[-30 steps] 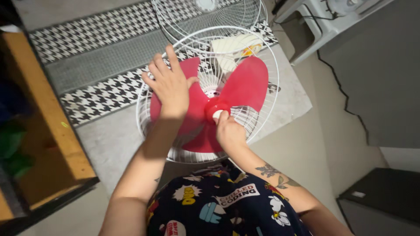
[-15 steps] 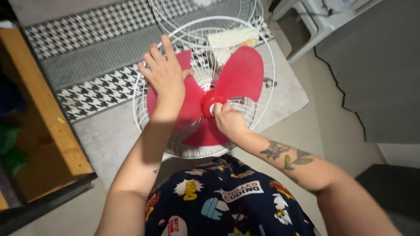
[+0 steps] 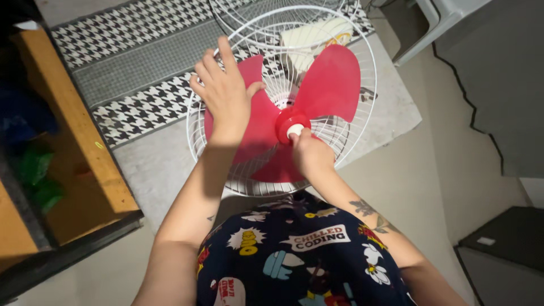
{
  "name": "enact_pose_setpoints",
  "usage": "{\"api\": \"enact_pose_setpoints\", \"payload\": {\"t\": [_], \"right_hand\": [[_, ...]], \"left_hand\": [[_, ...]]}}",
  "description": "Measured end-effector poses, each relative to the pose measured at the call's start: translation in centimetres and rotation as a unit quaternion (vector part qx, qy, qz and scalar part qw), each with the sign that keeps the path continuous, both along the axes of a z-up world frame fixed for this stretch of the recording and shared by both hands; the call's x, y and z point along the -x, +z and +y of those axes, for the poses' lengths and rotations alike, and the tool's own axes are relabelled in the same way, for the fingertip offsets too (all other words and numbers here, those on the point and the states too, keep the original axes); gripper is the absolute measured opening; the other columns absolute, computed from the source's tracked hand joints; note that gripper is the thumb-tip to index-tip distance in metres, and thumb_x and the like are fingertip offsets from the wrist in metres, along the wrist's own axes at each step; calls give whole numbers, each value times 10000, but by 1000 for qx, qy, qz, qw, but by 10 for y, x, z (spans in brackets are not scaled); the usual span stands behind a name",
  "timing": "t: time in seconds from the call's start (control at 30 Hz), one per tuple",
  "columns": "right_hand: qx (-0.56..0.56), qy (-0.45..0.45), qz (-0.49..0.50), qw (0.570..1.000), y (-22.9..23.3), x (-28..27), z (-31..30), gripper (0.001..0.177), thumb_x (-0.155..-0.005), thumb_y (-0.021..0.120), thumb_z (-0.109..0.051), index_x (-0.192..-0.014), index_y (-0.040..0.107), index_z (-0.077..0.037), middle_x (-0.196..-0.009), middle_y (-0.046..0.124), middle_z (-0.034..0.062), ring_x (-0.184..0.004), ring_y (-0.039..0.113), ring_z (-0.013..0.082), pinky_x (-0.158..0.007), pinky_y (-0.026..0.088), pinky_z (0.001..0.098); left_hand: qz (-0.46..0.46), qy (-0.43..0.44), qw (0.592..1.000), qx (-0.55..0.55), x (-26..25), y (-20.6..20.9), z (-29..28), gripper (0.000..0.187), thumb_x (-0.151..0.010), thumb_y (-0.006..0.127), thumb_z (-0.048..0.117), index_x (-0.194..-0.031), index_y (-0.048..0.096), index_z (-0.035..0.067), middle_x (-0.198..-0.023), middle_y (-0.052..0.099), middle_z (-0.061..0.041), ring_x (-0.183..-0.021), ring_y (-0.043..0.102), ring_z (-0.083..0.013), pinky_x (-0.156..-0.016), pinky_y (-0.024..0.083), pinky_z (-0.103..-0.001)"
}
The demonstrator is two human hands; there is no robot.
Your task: The person assembles an electric fan by attaching a red fan blade to the motor hub, securing it with a white cap, and then fitting the front wire cage over the blade assembly.
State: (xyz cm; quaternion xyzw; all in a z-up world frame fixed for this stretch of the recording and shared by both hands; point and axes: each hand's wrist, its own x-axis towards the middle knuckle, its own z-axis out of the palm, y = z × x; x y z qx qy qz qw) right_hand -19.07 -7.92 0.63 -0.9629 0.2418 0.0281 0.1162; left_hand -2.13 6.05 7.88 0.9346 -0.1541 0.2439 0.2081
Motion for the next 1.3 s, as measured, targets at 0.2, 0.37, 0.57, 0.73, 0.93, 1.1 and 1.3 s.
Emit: {"api": "enact_pose_setpoints", "payload": {"t": [0.2, 0.37, 0.57, 0.73, 0.93, 1.1, 1.3], "right_hand": [[287, 95, -45, 952, -27, 1, 7, 241, -980, 561, -299, -868, 526, -88, -641, 632, 62, -485, 656, 198, -382, 492, 352], [353, 166, -15, 921, -27, 2, -6, 180, -941, 578, -243, -881, 518, -85, -657, 598, 41, -484, 645, 170, -373, 483, 313], [289, 174, -39, 940, -17, -1, -11, 187, -953, 552, -250, -917, 521, -69, -665, 619, 85, -486, 664, 233, -382, 507, 371], [173, 146, -28, 974, 4, -2, -5, 307, -1025, 500, -334, -982, 519, -31, -694, 652, 145, -527, 686, 307, -427, 532, 430], [-40, 20, 14, 999, 22, -4, -5, 405, -1047, 486, -414, -1077, 510, -10, -691, 695, 252, -633, 670, 464, -566, 513, 589], [25, 23, 16, 999, 10, -4, 3, 364, -1029, 533, -359, -1050, 513, 4, -622, 677, 194, -583, 688, 411, -525, 529, 538], [220, 138, -7, 966, -16, 2, -4, 261, -977, 569, -283, -907, 538, -33, -596, 645, 106, -480, 667, 247, -382, 496, 396]], "left_hand": [[10, 7, 1000, -10, -2, -10, 0, 1204, -562, 961, 469, -1528, 354, 86, -1350, 493, -160, -1197, 480, -323, -978, 358, -517], [-8, 29, 998, -61, -7, -18, -1, 926, -821, 866, 193, -1566, 324, 103, -1406, 475, -131, -1252, 466, -289, -1046, 356, -475], [30, -64, 995, 67, -4, -9, 10, 483, -1015, 767, 331, -1463, 600, 262, -1394, 478, -164, -1257, 441, -322, -1040, 305, -513], [50, -97, 987, 114, -5, 2, 8, 416, -825, 838, 536, -990, 832, 154, -1411, 418, -246, -1272, 341, -406, -1025, 233, -570], [75, -92, 985, 129, 2, 4, 6, 332, -842, 843, 494, -909, 840, 169, -1478, 403, -192, -1318, 338, -383, -1067, 223, -550], [77, -89, 984, 136, 7, 7, 5, 288, -829, 856, 477, -908, 847, 200, -1418, 428, -165, -1310, 341, -361, -1071, 220, -554], [87, -70, 988, 109, 9, 10, 2, 299, -813, 865, 483, -860, 830, 190, -1364, 445, -139, -1292, 348, -345, -1050, 228, -563]]}}
